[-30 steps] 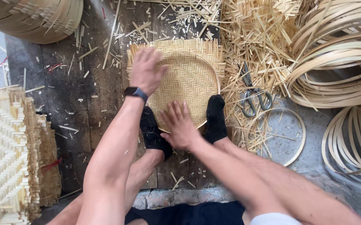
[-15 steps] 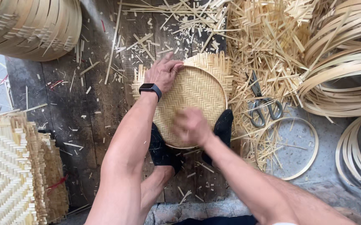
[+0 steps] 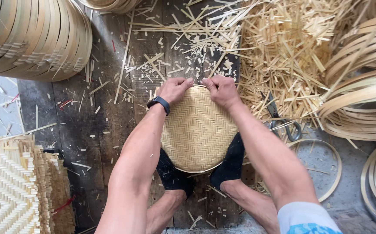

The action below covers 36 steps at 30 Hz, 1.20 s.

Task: The person positions a circular bamboo frame over a woven bamboo sheet, presses them together using a wooden form, and trims the excess material with scissors.

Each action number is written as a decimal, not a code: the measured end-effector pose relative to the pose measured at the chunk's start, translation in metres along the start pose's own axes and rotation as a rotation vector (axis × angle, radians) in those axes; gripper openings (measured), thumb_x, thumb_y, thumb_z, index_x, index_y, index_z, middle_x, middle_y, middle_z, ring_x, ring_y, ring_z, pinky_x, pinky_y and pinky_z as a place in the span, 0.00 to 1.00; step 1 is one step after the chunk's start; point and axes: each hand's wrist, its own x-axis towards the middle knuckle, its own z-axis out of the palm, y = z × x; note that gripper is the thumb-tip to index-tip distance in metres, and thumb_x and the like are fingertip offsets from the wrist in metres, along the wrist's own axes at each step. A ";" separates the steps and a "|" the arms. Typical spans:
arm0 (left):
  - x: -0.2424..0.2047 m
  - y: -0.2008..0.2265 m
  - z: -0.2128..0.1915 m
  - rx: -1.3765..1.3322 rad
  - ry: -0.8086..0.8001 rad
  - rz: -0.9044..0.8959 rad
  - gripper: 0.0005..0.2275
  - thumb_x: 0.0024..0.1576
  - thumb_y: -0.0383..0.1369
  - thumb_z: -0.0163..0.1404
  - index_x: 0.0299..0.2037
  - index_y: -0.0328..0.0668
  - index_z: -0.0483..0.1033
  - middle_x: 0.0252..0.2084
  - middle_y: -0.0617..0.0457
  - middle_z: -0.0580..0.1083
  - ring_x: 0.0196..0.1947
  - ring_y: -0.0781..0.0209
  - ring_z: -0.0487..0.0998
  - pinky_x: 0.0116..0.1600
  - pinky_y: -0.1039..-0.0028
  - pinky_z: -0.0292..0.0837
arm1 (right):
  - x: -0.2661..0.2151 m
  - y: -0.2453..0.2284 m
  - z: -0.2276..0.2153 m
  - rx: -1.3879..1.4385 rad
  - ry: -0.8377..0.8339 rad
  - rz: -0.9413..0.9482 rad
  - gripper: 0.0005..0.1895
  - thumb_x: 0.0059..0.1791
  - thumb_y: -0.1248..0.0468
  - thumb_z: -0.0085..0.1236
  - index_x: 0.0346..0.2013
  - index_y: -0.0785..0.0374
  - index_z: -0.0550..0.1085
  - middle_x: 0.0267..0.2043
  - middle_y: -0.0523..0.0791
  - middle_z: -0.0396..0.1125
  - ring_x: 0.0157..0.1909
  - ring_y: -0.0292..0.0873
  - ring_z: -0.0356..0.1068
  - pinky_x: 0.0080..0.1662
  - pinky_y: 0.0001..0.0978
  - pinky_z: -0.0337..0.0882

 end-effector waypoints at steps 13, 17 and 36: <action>-0.024 -0.075 0.028 0.277 0.873 0.496 0.27 0.70 0.51 0.39 0.27 0.41 0.79 0.31 0.50 0.74 0.32 0.55 0.74 0.37 0.61 0.70 | -0.040 0.014 -0.010 -0.037 -0.192 0.632 0.42 0.59 0.40 0.22 0.24 0.68 0.75 0.31 0.56 0.72 0.37 0.56 0.73 0.50 0.51 0.70; -0.026 -0.090 0.020 -0.067 0.349 -0.042 0.31 0.69 0.54 0.37 0.23 0.36 0.74 0.20 0.47 0.71 0.23 0.52 0.70 0.32 0.57 0.66 | -0.041 0.022 -0.008 -0.026 -0.150 0.566 0.38 0.58 0.40 0.25 0.27 0.64 0.75 0.33 0.59 0.72 0.38 0.56 0.72 0.49 0.52 0.69; -0.151 -0.206 0.057 -0.569 0.780 -0.237 0.19 0.62 0.47 0.51 0.34 0.36 0.84 0.29 0.51 0.79 0.30 0.61 0.79 0.39 0.68 0.72 | -0.146 -0.119 -0.239 -1.090 -0.509 0.191 0.28 0.60 0.44 0.40 0.42 0.64 0.78 0.44 0.56 0.74 0.49 0.56 0.75 0.52 0.52 0.73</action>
